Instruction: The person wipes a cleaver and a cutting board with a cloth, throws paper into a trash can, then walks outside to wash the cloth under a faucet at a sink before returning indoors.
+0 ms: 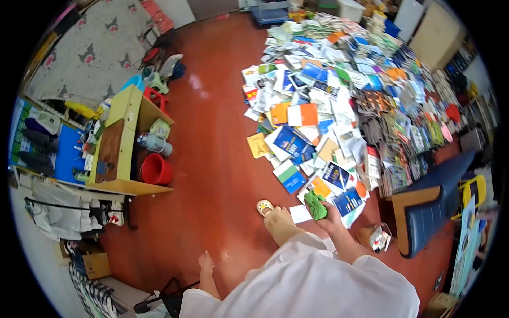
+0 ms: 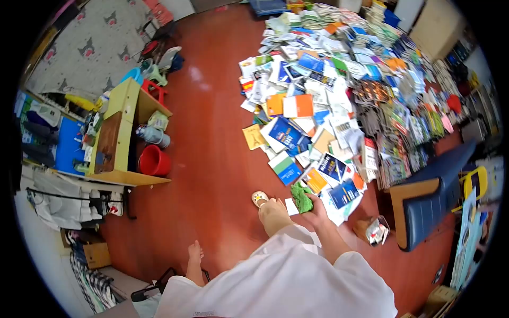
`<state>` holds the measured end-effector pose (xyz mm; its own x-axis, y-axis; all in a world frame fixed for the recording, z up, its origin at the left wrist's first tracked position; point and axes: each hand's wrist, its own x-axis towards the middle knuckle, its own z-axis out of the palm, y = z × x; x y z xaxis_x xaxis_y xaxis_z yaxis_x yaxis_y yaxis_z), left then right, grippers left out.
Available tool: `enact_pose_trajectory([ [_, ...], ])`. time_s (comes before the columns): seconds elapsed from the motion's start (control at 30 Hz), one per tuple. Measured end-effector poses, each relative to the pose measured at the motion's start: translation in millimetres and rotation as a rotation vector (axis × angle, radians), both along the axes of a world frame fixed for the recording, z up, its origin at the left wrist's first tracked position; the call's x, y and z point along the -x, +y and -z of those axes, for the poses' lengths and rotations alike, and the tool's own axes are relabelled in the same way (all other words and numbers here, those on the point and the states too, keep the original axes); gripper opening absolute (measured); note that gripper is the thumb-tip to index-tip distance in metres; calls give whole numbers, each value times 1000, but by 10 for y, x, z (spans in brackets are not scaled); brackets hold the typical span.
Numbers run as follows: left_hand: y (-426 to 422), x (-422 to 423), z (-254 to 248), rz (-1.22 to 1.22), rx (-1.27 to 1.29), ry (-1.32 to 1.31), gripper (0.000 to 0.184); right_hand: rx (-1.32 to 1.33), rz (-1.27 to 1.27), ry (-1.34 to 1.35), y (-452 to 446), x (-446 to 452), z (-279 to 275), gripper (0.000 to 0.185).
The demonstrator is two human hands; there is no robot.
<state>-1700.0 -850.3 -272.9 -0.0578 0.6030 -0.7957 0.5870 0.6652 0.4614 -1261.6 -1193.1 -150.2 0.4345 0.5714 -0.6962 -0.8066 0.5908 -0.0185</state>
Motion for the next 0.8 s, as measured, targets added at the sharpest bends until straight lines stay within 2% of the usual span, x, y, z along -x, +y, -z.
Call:
enact_pose_trajectory([
  [0.07,216,-95,-125,48,-14,52,34,-18,-70,-26,673,-408,240,34],
  [0.1,161,-123,-292,18,-9,67,34,36,-110,-89,947,-491,7,34],
  [0.2,219,-282,-785,147,116,199,41,-113,-119,-6,1697,-1084,9,37],
  [0.23,218,-271,-791,199,115,215,41,-138,-130,-8,1919,-1229,4,38],
  [0.27,156,-207,-728,244,108,221,40,-182,-129,-55,1921,-1231,-22,39],
  [0.37,699,-503,-638,304,128,261,40,-205,-106,-36,2900,-1834,-171,41],
  [0.5,1591,-1125,-368,330,156,293,41,-199,-114,-70,4008,-2538,-269,37],
  [0.57,2156,-1437,-68,357,153,304,41,-167,-108,-78,4611,-2914,-212,38],
  [0.6,2390,-1591,-71,373,136,308,42,-192,-99,-73,4777,-2996,-470,38],
  [0.63,2686,-1788,-6,405,135,314,42,-185,-78,-60,4967,-3143,-541,38],
  [0.67,3080,-2019,131,440,116,318,43,-172,-77,-59,5210,-3376,-276,39],
  [0.8,4755,-3086,639,659,-93,391,45,-103,9,-119,5848,-3947,-357,42],
])
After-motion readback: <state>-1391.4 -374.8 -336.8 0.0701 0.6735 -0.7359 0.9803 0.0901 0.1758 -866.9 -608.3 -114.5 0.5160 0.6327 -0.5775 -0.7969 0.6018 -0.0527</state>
